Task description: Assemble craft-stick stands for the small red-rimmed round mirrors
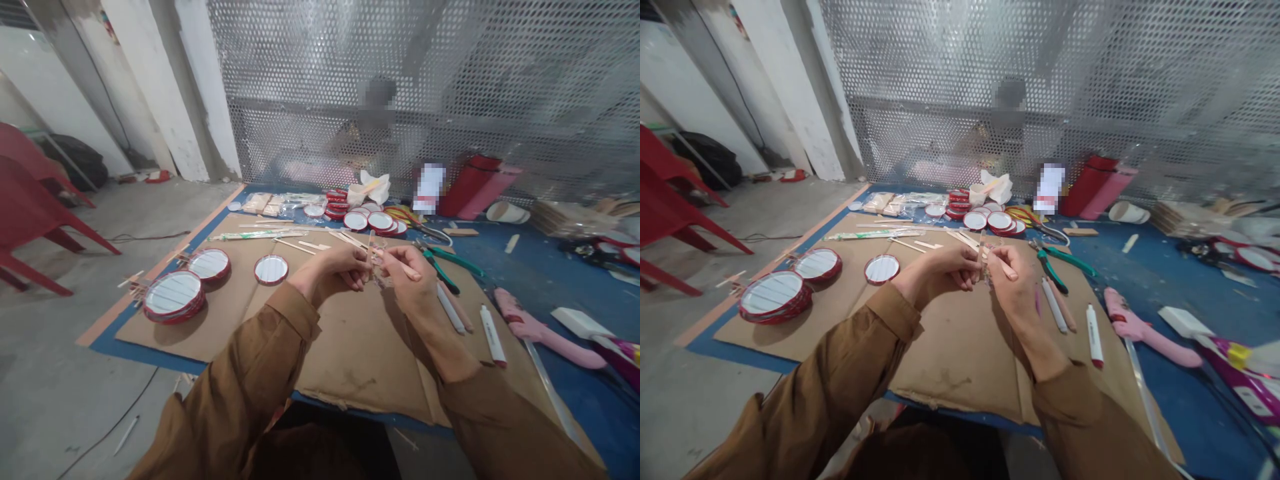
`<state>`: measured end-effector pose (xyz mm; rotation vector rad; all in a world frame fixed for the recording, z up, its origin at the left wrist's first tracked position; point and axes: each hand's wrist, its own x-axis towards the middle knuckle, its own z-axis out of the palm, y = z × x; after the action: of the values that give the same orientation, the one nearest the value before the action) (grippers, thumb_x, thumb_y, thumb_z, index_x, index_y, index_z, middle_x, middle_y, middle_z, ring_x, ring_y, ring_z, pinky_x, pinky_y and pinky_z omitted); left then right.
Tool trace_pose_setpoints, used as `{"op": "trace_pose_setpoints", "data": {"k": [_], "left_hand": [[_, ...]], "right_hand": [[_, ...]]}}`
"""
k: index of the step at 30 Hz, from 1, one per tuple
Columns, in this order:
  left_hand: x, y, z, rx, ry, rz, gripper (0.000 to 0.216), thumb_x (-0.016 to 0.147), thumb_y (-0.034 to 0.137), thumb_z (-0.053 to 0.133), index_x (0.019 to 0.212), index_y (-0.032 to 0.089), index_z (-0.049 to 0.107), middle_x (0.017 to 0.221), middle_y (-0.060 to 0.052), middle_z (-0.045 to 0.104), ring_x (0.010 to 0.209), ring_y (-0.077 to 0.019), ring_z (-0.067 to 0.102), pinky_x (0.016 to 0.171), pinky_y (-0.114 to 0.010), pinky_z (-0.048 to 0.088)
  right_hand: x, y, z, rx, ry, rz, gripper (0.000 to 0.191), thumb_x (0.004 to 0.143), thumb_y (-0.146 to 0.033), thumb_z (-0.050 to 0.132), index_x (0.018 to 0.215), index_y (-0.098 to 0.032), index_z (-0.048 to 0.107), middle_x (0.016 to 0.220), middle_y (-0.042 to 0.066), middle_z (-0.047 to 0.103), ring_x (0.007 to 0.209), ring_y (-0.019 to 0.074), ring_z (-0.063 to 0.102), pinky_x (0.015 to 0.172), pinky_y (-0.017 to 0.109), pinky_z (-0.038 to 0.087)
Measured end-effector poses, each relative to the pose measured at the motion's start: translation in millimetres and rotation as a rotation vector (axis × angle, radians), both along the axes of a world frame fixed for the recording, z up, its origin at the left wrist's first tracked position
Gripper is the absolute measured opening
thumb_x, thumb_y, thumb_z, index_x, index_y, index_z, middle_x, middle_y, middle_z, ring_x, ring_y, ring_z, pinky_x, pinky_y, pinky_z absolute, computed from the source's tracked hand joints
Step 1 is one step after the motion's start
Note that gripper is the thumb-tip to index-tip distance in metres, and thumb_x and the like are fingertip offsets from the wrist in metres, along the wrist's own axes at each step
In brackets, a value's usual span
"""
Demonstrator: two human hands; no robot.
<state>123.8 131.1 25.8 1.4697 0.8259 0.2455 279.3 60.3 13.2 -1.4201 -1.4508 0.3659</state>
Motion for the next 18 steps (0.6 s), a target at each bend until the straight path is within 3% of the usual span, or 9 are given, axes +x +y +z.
{"op": "trace_pose_setpoints", "data": {"k": [10,18], "left_hand": [[1.0,1.3,-1.9,-0.009,-0.016,0.013,0.018,0.092,0.019,0.064,0.077,0.013,0.057,0.059,0.0,0.063,0.055,-0.0115,0.067,0.058,-0.022,0.056],[0.9,0.6,-1.9,-0.001,-0.018,0.025,0.017,0.095,0.012,0.055,0.079,0.013,0.056,0.058,0.001,0.063,0.052,-0.0113,0.067,0.056,-0.021,0.056]], "right_hand": [[-3.1,0.8,3.1,-0.002,-0.003,0.035,0.03,0.087,-0.052,0.061,0.087,-0.022,0.065,0.077,0.003,0.069,0.07,0.0203,0.063,0.066,0.033,0.047],[-3.8,-0.6,2.8,-0.004,-0.007,0.056,0.033,0.088,-0.054,0.059,0.091,-0.021,0.065,0.081,0.004,0.071,0.073,0.0203,0.064,0.066,0.032,0.047]]}}
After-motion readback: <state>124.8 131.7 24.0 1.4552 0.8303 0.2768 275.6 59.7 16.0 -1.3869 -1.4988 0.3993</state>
